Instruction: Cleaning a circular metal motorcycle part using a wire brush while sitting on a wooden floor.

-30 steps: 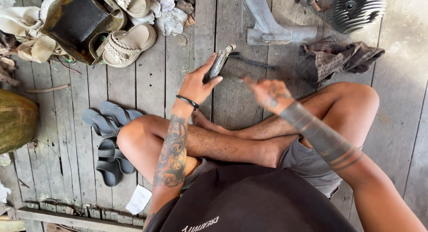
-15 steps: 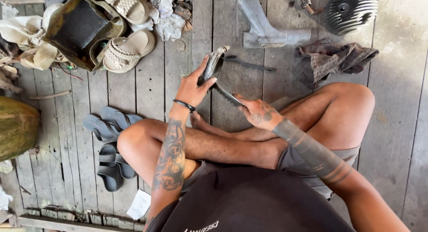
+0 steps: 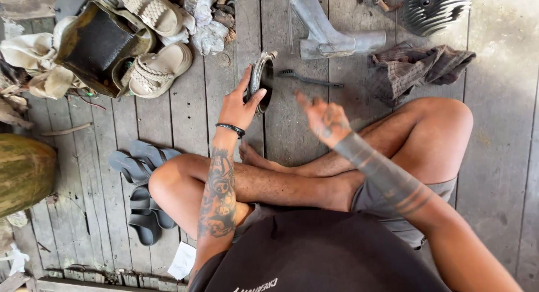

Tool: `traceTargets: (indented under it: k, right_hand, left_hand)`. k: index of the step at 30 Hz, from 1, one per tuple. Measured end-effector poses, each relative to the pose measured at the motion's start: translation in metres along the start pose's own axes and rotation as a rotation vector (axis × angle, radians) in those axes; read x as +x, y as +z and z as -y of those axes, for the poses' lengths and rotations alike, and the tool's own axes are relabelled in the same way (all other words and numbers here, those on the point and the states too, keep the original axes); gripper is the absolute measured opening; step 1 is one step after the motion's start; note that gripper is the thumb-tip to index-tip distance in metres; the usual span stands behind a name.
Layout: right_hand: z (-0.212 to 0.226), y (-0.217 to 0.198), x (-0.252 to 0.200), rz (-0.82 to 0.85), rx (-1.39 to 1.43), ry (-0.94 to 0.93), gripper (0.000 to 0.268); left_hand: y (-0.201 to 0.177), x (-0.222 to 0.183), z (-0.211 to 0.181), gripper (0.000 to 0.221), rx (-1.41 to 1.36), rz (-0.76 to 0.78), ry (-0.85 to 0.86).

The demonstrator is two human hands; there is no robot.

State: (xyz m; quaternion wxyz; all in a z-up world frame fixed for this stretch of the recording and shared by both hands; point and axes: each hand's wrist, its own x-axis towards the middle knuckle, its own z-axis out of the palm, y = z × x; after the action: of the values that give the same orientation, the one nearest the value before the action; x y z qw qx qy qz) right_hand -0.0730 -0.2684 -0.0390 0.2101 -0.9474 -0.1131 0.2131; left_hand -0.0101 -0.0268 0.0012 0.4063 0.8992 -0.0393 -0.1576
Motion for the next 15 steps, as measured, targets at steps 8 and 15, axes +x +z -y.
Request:
traceTargets:
  k: [8, 15]
  right_hand:
    - [-0.023, -0.004, 0.005, 0.072, 0.024, -0.047, 0.048]
    - [-0.033, -0.009, 0.005, 0.12, 0.022, -0.098, 0.047]
  left_hand:
    - [-0.035, -0.022, -0.033, 0.067, -0.048, 0.073, -0.099]
    - [-0.037, -0.021, -0.028, 0.067, 0.009, 0.102, -0.149]
